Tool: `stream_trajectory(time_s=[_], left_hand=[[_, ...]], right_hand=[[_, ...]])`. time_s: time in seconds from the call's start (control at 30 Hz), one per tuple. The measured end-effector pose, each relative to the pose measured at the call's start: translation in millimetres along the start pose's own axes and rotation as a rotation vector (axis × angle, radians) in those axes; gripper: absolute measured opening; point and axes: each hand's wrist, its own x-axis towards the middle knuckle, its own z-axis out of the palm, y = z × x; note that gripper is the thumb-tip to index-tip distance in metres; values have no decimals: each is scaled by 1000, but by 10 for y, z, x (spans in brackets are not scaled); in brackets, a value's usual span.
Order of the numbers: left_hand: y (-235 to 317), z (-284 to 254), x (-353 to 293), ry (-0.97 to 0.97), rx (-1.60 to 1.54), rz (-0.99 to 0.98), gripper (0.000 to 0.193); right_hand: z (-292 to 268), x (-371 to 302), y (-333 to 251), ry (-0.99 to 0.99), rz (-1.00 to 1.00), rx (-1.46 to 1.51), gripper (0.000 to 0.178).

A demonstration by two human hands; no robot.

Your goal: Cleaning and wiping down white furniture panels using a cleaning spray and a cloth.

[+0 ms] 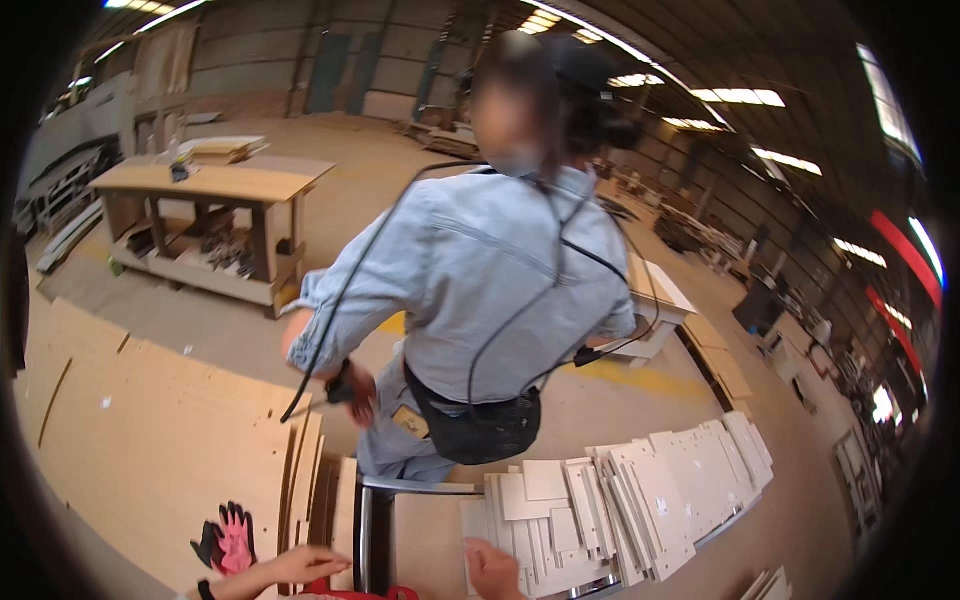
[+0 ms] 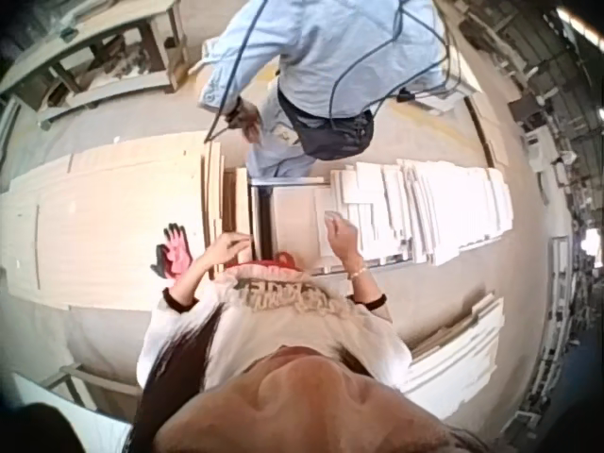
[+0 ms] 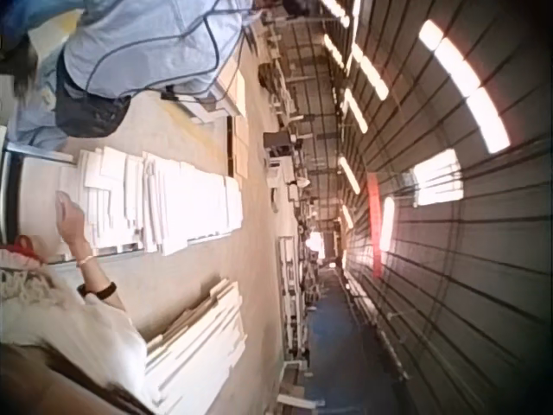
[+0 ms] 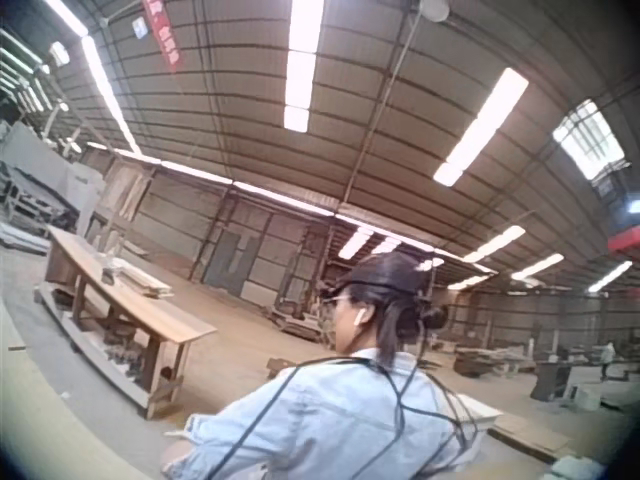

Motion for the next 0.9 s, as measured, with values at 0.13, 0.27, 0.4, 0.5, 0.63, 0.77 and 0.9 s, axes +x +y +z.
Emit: stream_trajectory(time_s=[0.13, 0.27, 0.4, 0.5, 0.63, 0.77, 0.9], left_hand=[[-480, 210, -375, -138, -115, -416, 33], [-891, 417, -400, -204, -129, -332, 36], [-831, 343, -248, -310, -15, -312, 41], [-1006, 431, -388, -309, 46, -286, 41], [-1621, 570, -705, -280, -21, -376, 44], [-2016, 858, -1092, -163, -240, -580, 52], [-2237, 1257, -1351, -43, -484, -767, 60]], right_hand=[[442, -500, 493, -264, 183, -157, 26], [661, -726, 789, -404, 311, -53, 35], [752, -841, 1073, -807, 355, -136, 34], [925, -1270, 1526, -944, 306, -229, 31], [1085, -1858, 2038, -960, 281, -211, 32], [916, -1770, 1785, -1163, 348, -279, 39], [961, -1574, 1870, -1159, 249, -189, 30]])
